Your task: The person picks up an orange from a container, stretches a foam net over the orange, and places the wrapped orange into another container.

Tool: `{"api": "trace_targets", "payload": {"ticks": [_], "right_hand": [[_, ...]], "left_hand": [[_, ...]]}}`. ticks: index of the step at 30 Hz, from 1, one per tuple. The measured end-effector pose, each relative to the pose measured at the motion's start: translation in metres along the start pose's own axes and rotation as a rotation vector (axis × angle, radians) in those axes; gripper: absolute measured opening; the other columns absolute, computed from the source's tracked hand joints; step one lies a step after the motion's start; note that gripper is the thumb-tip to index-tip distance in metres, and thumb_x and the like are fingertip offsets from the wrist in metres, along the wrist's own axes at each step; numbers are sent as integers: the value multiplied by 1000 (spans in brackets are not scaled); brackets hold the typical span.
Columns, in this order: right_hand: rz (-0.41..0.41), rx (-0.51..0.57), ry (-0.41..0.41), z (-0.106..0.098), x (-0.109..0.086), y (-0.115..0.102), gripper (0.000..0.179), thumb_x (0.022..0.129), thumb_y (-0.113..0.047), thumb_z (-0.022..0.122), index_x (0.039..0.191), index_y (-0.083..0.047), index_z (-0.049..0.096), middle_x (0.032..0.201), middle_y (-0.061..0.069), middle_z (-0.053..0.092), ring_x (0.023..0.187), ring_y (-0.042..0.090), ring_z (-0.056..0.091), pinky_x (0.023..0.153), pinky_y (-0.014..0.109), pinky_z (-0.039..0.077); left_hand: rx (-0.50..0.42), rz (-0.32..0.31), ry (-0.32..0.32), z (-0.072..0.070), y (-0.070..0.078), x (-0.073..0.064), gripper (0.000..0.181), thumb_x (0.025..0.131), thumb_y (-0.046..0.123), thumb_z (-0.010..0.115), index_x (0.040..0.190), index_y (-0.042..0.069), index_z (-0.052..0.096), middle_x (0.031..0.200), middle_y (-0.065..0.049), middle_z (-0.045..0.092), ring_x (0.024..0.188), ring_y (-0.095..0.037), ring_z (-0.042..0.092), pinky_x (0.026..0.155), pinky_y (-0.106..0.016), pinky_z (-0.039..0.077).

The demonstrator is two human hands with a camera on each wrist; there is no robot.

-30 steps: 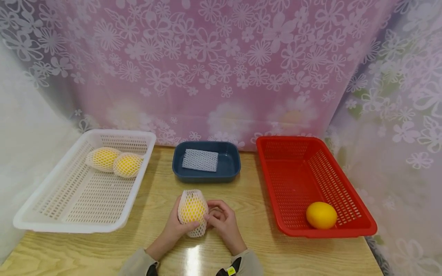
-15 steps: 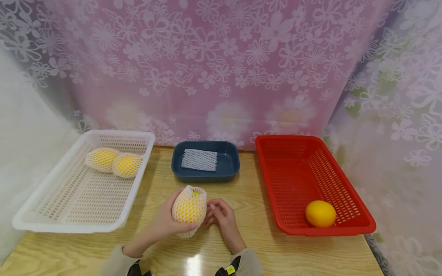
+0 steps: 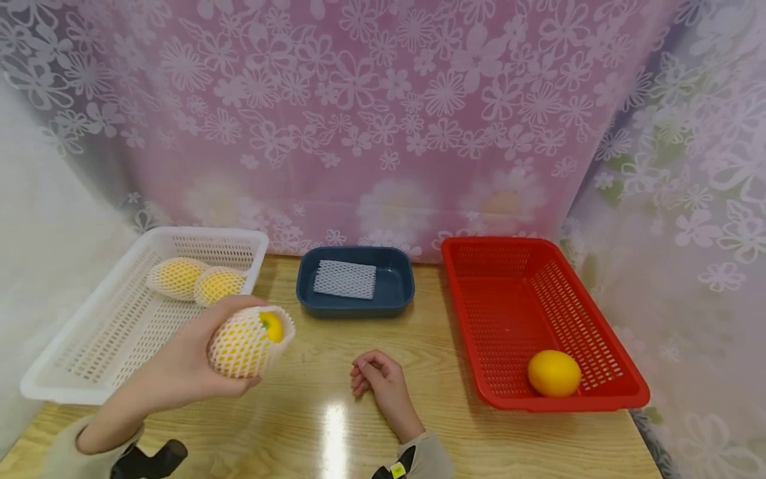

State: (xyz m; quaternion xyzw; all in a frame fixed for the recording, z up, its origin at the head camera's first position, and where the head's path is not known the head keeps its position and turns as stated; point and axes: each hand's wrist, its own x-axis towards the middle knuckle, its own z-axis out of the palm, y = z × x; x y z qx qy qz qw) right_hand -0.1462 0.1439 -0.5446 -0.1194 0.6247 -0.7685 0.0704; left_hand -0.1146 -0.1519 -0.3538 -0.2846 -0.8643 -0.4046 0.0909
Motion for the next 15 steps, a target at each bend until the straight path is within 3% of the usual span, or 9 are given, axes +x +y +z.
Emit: {"api": "trace_targets", "payload": {"ticks": [5, 9, 15], "right_hand": [[0, -9, -1, -1, 0, 0, 37, 103, -18, 54, 105, 20, 56, 93, 38, 58, 67, 17, 64, 61, 32, 58], [7, -10, -2, -1, 0, 0, 37, 103, -18, 54, 105, 19, 56, 94, 38, 58, 68, 17, 64, 62, 31, 58], [3, -14, -3, 0, 0, 1, 35, 103, -17, 54, 105, 18, 57, 94, 39, 58, 68, 18, 64, 61, 32, 57]], "left_hand": [[245, 44, 28, -37, -9, 1, 94, 52, 11, 94, 135, 17, 51, 128, -1, 57, 109, -22, 56, 84, -49, 52], [383, 88, 39, -64, -23, 6, 94, 46, 0, 92, 130, 10, 53, 125, -9, 59, 108, -29, 56, 83, -54, 52], [561, -8, -2, -102, -62, 10, 94, 47, 2, 92, 131, 14, 52, 120, -11, 59, 100, -34, 58, 66, -58, 52]]}}
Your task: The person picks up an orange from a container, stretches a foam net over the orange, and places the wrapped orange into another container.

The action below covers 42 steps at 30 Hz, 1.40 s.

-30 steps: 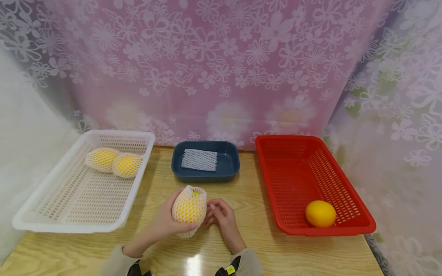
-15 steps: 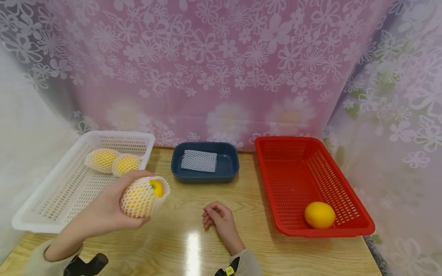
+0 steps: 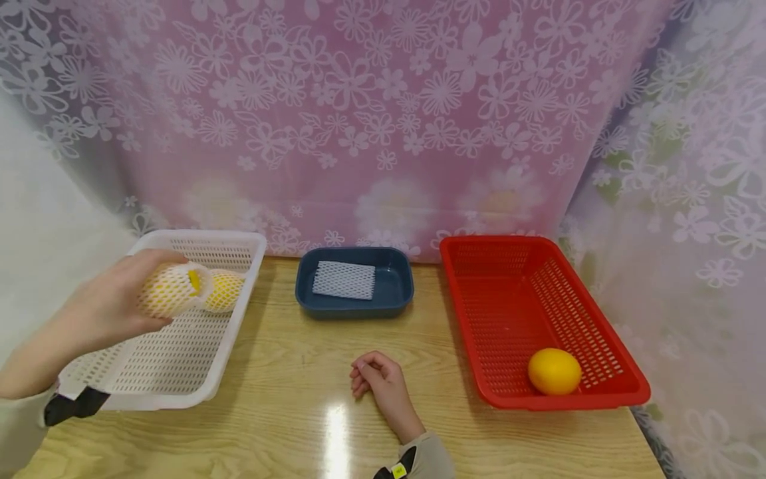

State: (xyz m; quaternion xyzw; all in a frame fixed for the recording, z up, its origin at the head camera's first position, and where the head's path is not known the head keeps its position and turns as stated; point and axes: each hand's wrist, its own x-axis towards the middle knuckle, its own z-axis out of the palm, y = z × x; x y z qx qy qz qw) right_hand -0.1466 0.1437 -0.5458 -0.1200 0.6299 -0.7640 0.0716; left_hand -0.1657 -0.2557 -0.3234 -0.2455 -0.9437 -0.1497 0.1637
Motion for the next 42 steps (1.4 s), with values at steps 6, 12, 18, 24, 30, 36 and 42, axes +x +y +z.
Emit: {"api": "trace_targets", "payload": {"ticks": [6, 12, 18, 24, 30, 36, 42], "right_hand": [[-3, -13, 0, 0, 0, 1, 35, 103, -16, 54, 104, 18, 57, 93, 39, 57, 67, 18, 64, 61, 32, 57], [12, -22, -6, 0, 0, 3, 36, 103, -17, 54, 105, 19, 55, 93, 38, 58, 67, 17, 64, 62, 33, 58], [15, -18, 1, 0, 1, 2, 36, 103, -17, 54, 105, 19, 56, 94, 39, 57, 67, 17, 64, 62, 32, 58], [10, -16, 3, 0, 1, 0, 36, 103, -17, 55, 105, 19, 56, 93, 36, 59, 67, 16, 64, 61, 32, 57], [18, -19, 1, 1, 1, 0, 36, 102, -19, 56, 104, 18, 57, 90, 28, 62, 66, 17, 64, 61, 32, 57], [46, -23, 8, 2, -1, -1, 35, 102, -20, 57, 105, 15, 59, 91, 25, 63, 65, 18, 64, 61, 33, 58], [29, -32, -6, 1, -1, -2, 35, 103, -19, 55, 105, 17, 58, 93, 33, 60, 66, 18, 63, 61, 33, 57]], "left_hand": [[83, -53, -164, 5, -57, 1, 88, 51, 1, 88, 130, 16, 52, 121, -15, 61, 95, -36, 59, 59, -48, 48], [105, -62, -348, 21, -90, -4, 83, 53, -10, 76, 127, 20, 53, 122, -8, 60, 92, -32, 55, 59, -40, 45], [75, -48, -496, 41, -101, -5, 90, 46, -17, 79, 123, 23, 54, 123, -5, 61, 94, -33, 51, 64, -43, 42], [-24, -125, -682, 57, -108, -3, 94, 47, -27, 66, 128, 19, 49, 131, -22, 55, 72, -26, 48, 43, -27, 32], [-42, -196, -752, 71, -120, -8, 94, 48, -28, 70, 128, 16, 46, 131, -26, 49, 84, -31, 47, 42, -28, 34], [-10, -186, -660, 78, -123, -16, 96, 49, -30, 64, 132, 17, 50, 131, -26, 45, 104, -52, 48, 40, -24, 36], [17, -215, -614, 73, -122, -19, 101, 50, -28, 64, 138, 20, 51, 129, -30, 41, 106, -60, 43, 44, -25, 42]]}}
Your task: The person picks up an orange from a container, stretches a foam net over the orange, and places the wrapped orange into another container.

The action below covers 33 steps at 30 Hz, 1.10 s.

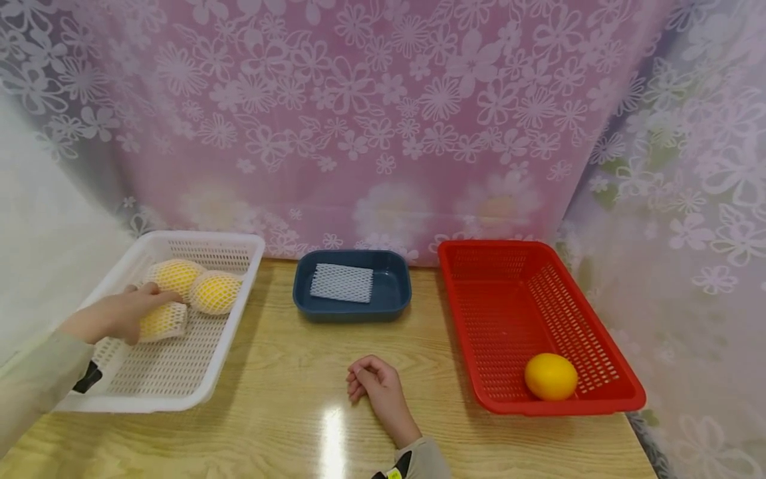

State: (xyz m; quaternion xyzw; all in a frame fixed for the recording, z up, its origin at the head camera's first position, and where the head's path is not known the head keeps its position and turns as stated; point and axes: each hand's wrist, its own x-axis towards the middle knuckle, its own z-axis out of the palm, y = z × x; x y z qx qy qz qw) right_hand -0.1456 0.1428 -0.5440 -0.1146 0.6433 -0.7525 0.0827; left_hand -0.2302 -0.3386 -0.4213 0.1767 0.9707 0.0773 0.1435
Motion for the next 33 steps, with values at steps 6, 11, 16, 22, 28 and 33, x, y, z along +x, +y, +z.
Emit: {"api": "trace_targets", "payload": {"ticks": [6, 11, 16, 22, 28, 33], "right_hand": [[-20, -7, -20, 0, 0, -2, 35, 103, -16, 53, 106, 18, 56, 94, 39, 57, 67, 17, 63, 62, 33, 58], [-2, -11, -10, 0, 0, -1, 35, 103, -17, 53, 106, 18, 56, 95, 40, 57, 67, 17, 63, 62, 34, 58], [4, -13, -4, 0, 0, 0, 35, 103, -17, 53, 106, 17, 57, 95, 38, 58, 67, 17, 63, 62, 34, 58], [4, -8, -1, 0, 0, 0, 35, 103, -18, 54, 105, 17, 57, 94, 37, 58, 67, 17, 63, 62, 33, 58], [-13, -12, -11, 0, -1, -1, 32, 103, -14, 53, 105, 18, 57, 94, 35, 59, 67, 17, 64, 62, 34, 58], [4, -13, 3, 0, -1, -1, 35, 103, -17, 54, 105, 17, 57, 94, 36, 59, 67, 17, 63, 62, 33, 58]], "left_hand": [[16, -7, -37, -13, 0, -1, 98, 52, -23, 68, 139, 17, 49, 122, -27, 48, 98, -47, 46, 46, -29, 40], [46, 14, -37, -31, 6, -1, 80, 58, -16, 73, 131, 11, 54, 118, -25, 53, 99, -45, 48, 51, -35, 40], [102, 19, -44, -47, 15, 0, 61, 71, 7, 85, 125, 9, 57, 120, -26, 56, 108, -53, 49, 60, -50, 48], [143, 113, 154, -60, 35, 0, 39, 86, 23, 76, 119, 8, 62, 116, -19, 64, 96, -40, 63, 68, -57, 51], [124, 238, 416, -68, 69, -6, 28, 89, 25, 73, 113, 13, 66, 110, -10, 69, 94, -30, 66, 73, -51, 52], [45, 378, 533, -66, 101, -10, 31, 88, 21, 74, 117, 12, 65, 104, -7, 70, 91, -25, 66, 73, -45, 54]]}}
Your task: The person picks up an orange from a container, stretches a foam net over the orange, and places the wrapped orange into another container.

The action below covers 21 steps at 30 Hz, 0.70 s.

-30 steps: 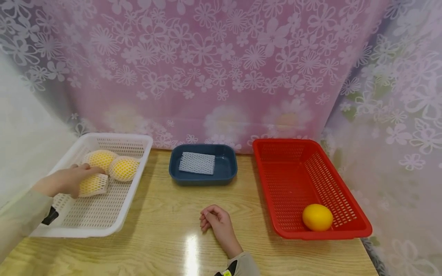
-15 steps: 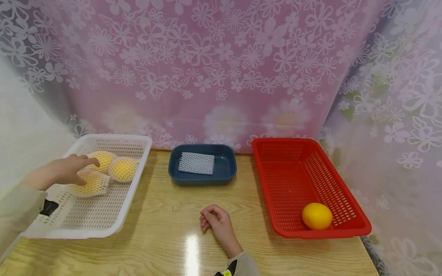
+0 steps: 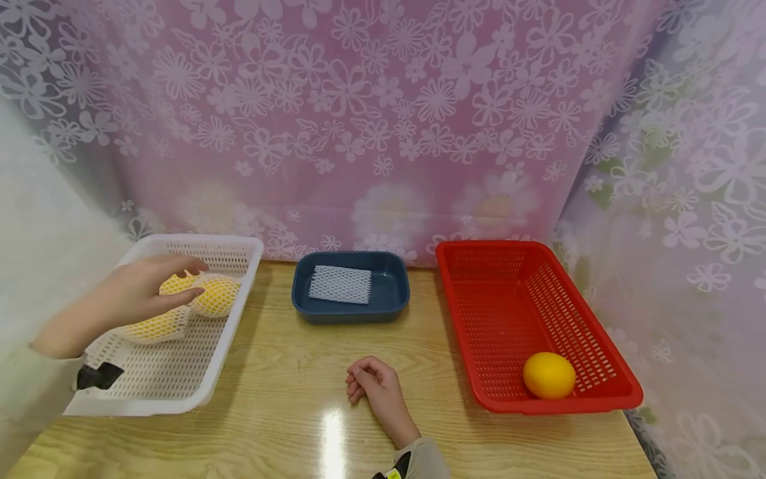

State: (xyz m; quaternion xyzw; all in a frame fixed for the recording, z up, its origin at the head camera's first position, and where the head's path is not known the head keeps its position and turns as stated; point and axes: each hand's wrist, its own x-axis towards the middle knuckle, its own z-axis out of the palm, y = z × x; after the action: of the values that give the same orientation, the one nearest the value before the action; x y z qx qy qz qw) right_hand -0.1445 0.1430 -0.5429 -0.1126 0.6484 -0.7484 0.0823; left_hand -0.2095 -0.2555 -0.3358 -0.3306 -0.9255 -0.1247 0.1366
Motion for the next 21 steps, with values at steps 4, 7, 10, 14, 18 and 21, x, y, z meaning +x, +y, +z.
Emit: {"api": "trace_targets", "payload": {"ticks": [4, 7, 10, 14, 18, 21], "right_hand": [[-3, -10, -2, 0, 0, 0, 34, 103, -16, 54, 106, 18, 57, 95, 37, 58, 67, 17, 63, 62, 34, 58], [-3, -8, -2, 0, 0, 0, 34, 103, -16, 54, 106, 18, 57, 95, 38, 58, 67, 17, 63, 62, 34, 58], [-3, -1, -3, 1, 0, 0, 35, 103, -17, 54, 106, 18, 57, 95, 38, 58, 67, 17, 63, 62, 33, 58], [-16, 3, -12, 1, -1, -1, 34, 104, -15, 53, 106, 18, 56, 95, 38, 58, 67, 18, 63, 62, 34, 58], [-13, 4, 1, 1, -1, 0, 33, 103, -15, 53, 106, 17, 57, 94, 37, 58, 67, 18, 63, 62, 34, 58], [-7, 3, 10, 0, 0, 2, 32, 103, -16, 54, 106, 16, 58, 94, 37, 58, 67, 18, 63, 62, 33, 58]], "left_hand": [[-89, 20, 38, 4, 22, 3, 37, 89, 20, 74, 123, 14, 62, 103, -2, 69, 90, -19, 66, 72, -41, 53], [-216, -1, 33, 10, 37, 3, 39, 91, 19, 72, 127, 14, 60, 105, 2, 68, 91, -16, 65, 75, -40, 54], [-388, -23, 27, 22, 56, 2, 40, 92, 16, 72, 130, 14, 58, 107, 5, 67, 93, -14, 65, 78, -40, 55], [-601, -1, 17, 48, 84, 4, 40, 93, 13, 71, 130, 17, 57, 109, 7, 66, 94, -14, 65, 79, -38, 55], [-795, 41, -25, 88, 111, 8, 37, 94, 13, 69, 129, 19, 58, 109, 5, 66, 94, -15, 65, 80, -38, 55], [-934, 47, -53, 122, 128, 12, 33, 95, 12, 68, 127, 18, 60, 107, -1, 68, 93, -16, 66, 79, -37, 56]]}}
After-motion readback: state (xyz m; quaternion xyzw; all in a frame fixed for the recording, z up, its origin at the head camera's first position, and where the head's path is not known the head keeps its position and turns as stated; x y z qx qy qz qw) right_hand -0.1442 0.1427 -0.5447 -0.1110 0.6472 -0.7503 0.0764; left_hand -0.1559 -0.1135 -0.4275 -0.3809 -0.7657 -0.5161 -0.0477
